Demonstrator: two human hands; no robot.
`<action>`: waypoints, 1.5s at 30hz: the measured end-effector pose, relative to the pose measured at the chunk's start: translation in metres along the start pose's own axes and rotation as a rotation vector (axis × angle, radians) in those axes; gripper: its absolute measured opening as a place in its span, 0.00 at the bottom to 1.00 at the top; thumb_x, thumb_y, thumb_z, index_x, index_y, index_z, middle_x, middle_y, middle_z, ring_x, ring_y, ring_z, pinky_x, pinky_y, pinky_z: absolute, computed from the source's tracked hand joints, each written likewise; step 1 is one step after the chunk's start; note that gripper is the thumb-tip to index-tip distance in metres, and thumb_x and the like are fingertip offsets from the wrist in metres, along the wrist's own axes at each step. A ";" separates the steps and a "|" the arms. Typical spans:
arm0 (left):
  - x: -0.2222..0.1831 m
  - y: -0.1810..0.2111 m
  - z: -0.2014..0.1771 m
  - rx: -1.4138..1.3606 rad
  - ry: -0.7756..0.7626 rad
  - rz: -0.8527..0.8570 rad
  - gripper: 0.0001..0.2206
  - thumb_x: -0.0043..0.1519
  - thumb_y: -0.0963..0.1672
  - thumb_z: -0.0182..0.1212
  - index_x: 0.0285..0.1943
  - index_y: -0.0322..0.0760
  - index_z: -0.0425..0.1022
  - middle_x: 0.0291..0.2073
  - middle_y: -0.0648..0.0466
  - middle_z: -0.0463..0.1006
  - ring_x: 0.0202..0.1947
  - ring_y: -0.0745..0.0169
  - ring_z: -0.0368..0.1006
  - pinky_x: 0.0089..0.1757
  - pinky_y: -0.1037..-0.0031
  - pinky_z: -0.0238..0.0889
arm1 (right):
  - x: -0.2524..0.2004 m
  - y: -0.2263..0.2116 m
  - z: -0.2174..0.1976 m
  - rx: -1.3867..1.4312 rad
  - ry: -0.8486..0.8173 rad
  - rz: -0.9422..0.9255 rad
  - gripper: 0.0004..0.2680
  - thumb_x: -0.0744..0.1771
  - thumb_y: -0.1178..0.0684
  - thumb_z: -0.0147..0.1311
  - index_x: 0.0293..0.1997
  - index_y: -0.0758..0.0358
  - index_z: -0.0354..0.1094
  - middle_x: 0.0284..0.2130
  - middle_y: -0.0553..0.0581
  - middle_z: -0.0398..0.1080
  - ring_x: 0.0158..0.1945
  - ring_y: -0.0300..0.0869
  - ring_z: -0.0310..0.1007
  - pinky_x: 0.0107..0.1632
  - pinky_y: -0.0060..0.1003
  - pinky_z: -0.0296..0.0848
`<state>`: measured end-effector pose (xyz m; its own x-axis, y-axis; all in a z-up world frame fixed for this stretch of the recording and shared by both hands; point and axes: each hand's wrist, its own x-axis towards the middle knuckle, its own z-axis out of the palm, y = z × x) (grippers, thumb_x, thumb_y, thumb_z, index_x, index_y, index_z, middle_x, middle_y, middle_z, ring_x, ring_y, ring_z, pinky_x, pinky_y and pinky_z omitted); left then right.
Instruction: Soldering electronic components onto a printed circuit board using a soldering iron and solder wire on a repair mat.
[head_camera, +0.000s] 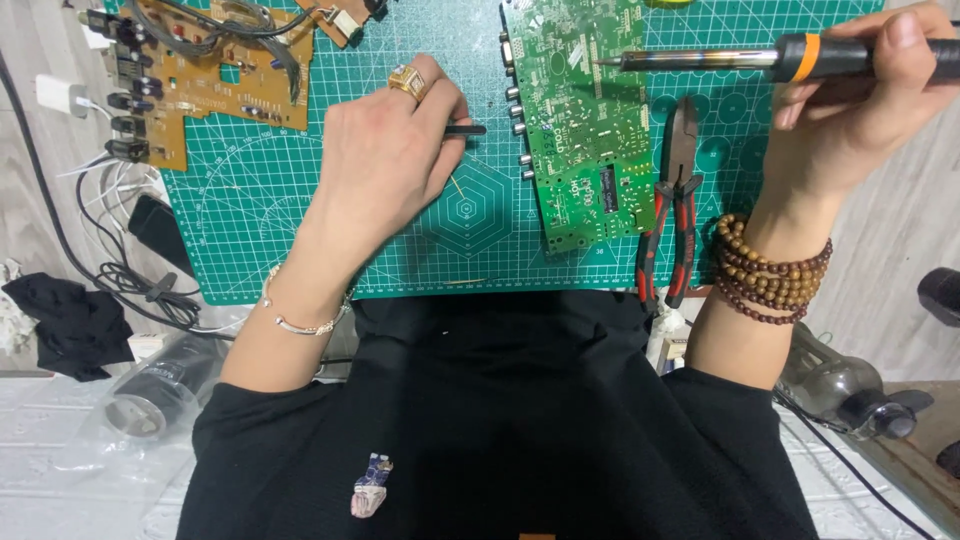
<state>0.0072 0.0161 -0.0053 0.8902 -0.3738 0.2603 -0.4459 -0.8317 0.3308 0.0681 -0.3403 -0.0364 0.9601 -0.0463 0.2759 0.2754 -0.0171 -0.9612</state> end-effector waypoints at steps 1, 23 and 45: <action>0.000 -0.001 0.001 -0.007 0.003 -0.006 0.09 0.58 0.41 0.69 0.41 0.37 0.72 0.38 0.56 0.69 0.22 0.67 0.65 0.25 0.76 0.56 | 0.000 0.001 -0.001 0.008 0.002 0.000 0.12 0.72 0.45 0.47 0.42 0.68 0.62 0.26 0.63 0.65 0.19 0.43 0.59 0.26 0.34 0.62; -0.004 0.005 0.002 0.157 0.002 -0.169 0.12 0.58 0.46 0.70 0.46 0.40 0.75 0.45 0.52 0.62 0.25 0.64 0.66 0.23 0.76 0.59 | -0.001 -0.004 0.004 0.013 0.021 0.040 0.11 0.72 0.47 0.47 0.40 0.67 0.61 0.26 0.60 0.64 0.19 0.42 0.58 0.25 0.32 0.61; -0.004 -0.005 -0.015 0.038 -0.039 -0.031 0.15 0.54 0.48 0.70 0.44 0.38 0.74 0.47 0.54 0.69 0.38 0.62 0.68 0.28 0.74 0.63 | 0.001 -0.008 0.009 -0.005 -0.005 0.040 0.12 0.72 0.46 0.48 0.40 0.67 0.63 0.23 0.60 0.65 0.18 0.40 0.59 0.23 0.29 0.60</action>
<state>0.0045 0.0273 0.0056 0.9067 -0.3630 0.2148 -0.4152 -0.8578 0.3030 0.0675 -0.3315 -0.0289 0.9704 -0.0425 0.2376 0.2370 -0.0201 -0.9713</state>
